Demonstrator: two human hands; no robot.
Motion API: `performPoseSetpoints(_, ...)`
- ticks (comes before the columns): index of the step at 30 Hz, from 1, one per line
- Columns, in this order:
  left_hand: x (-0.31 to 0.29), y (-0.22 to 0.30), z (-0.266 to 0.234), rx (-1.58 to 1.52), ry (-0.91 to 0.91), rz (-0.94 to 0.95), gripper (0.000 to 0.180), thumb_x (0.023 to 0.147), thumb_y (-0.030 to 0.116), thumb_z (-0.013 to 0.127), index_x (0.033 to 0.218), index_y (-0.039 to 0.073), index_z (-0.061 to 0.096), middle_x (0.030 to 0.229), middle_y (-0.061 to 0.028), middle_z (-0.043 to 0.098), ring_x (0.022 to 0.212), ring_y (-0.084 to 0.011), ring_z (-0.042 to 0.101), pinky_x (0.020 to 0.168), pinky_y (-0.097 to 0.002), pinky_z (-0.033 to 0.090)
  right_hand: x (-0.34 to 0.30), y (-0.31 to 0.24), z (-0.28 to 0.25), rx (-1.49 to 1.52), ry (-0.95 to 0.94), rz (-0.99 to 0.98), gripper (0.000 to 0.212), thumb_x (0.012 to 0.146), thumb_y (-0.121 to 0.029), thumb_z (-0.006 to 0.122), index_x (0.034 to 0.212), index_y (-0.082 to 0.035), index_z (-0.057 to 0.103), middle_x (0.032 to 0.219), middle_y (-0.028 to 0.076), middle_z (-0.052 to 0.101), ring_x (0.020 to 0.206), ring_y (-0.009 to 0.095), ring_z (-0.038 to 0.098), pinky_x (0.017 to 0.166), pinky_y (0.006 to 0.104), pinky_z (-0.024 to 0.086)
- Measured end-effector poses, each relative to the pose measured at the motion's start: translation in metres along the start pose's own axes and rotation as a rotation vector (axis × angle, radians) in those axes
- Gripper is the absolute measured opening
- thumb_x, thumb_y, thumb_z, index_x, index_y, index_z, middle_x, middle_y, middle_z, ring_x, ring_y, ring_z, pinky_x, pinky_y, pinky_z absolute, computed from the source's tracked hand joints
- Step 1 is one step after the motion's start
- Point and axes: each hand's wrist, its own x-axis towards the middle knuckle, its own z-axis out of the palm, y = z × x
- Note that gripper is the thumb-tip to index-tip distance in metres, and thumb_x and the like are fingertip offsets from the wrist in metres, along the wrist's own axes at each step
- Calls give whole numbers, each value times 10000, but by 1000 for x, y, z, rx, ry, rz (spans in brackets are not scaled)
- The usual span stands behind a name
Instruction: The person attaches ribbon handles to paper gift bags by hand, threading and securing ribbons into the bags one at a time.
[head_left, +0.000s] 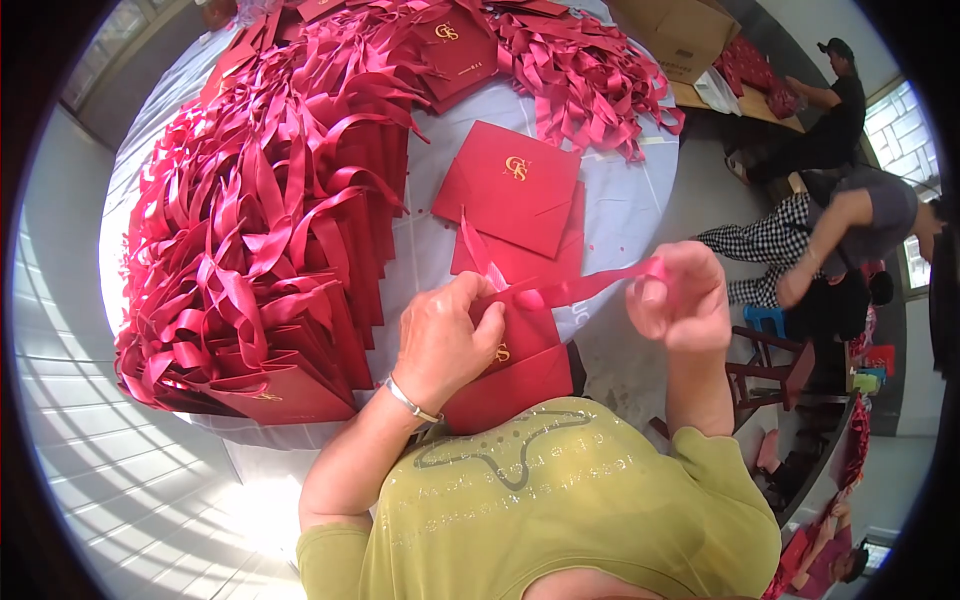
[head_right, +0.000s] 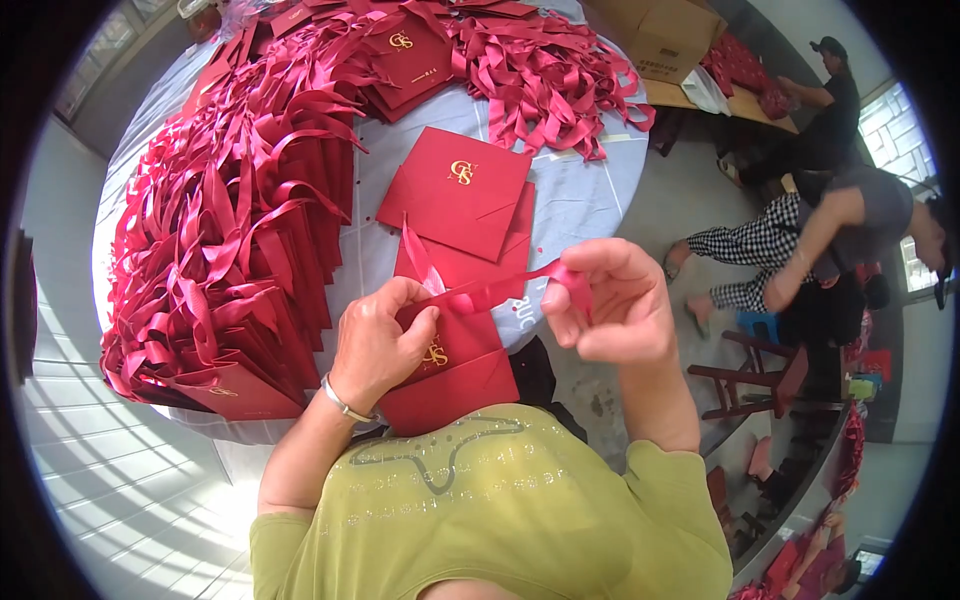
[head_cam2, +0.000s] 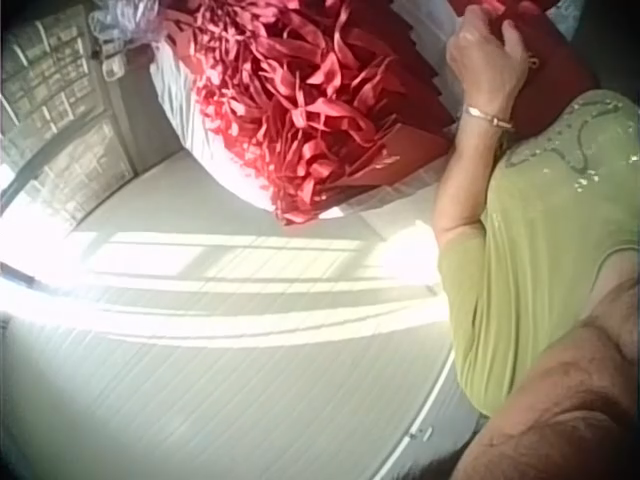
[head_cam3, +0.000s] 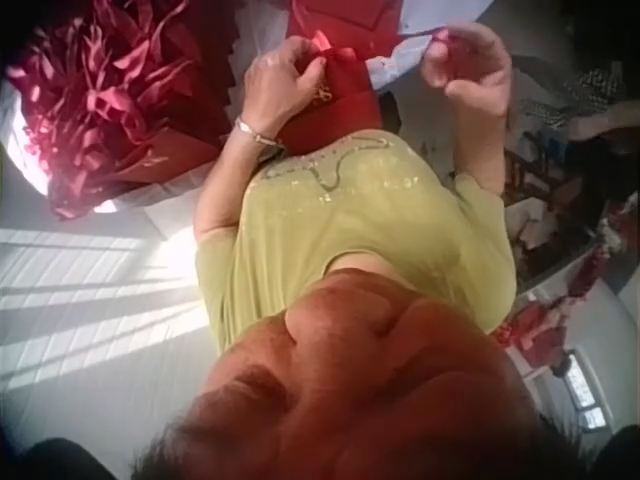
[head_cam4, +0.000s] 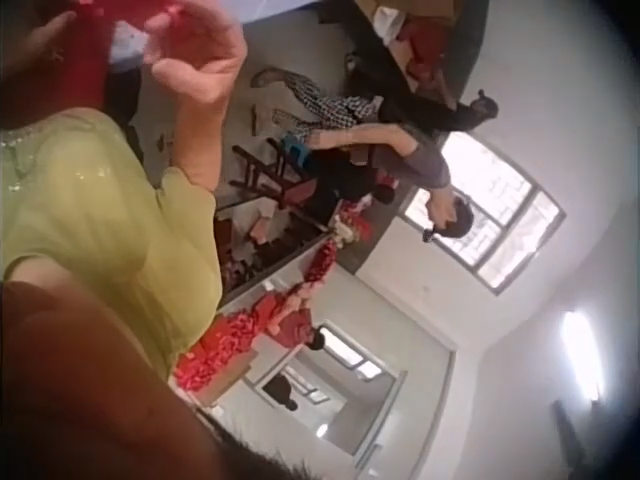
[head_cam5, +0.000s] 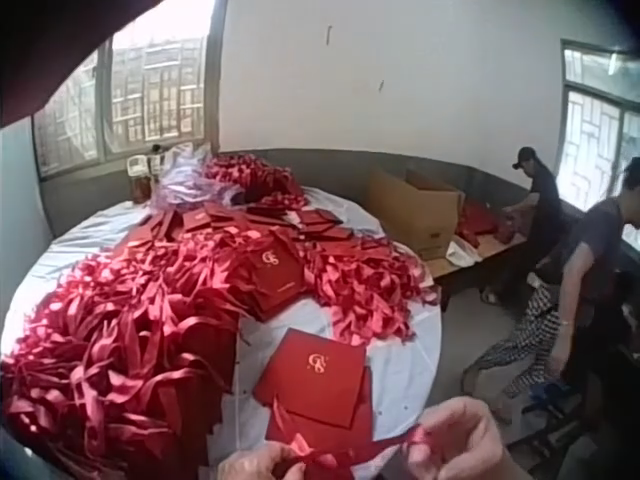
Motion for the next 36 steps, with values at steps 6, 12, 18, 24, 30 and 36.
performPoseSetpoints(6,-2,-3,-6,-33,-25,67,164,819,91,655,959,19,701,885,-179,718,823,-353,701,754,-412,549,19,14,-10,73,-22,-186,464,973,-120,641,1378,67,512,1100,230,714,819,211,697,731,285,539)
performPoseSetpoints(12,-3,-5,-7,10,-1,131,180,821,31,609,968,29,711,913,-161,715,869,-346,688,793,-417,535,27,16,-3,-308,140,-81,210,925,-3,696,1124,64,688,1075,213,719,897,216,722,724,307,568)
performPoseSetpoints(18,-1,-2,-15,125,-50,216,205,815,-1,596,981,31,712,904,-140,716,860,-338,683,798,-428,530,46,25,27,-1414,-87,-369,162,735,7,785,851,-10,673,954,144,682,822,319,661,797,389,527)
performPoseSetpoints(24,1,0,-15,-189,-80,78,217,815,-38,625,1024,4,671,861,-147,707,823,-320,687,786,-404,534,40,65,19,-1331,-275,-158,140,775,-20,781,882,-28,692,872,107,706,796,282,667,716,370,517)
performPoseSetpoints(30,4,-2,-18,-176,-44,171,181,819,-44,646,982,26,679,837,-121,692,826,-290,667,804,-377,506,48,53,3,-1234,-296,-33,116,789,-81,780,874,-48,708,817,94,680,773,280,649,678,387,516)
performPoseSetpoints(36,7,-3,-24,-26,24,334,176,810,-21,673,955,72,708,806,-75,665,817,-258,638,824,-363,460,54,43,-17,-1186,-311,90,125,805,-50,780,891,0,704,818,105,691,785,252,654,710,346,517)
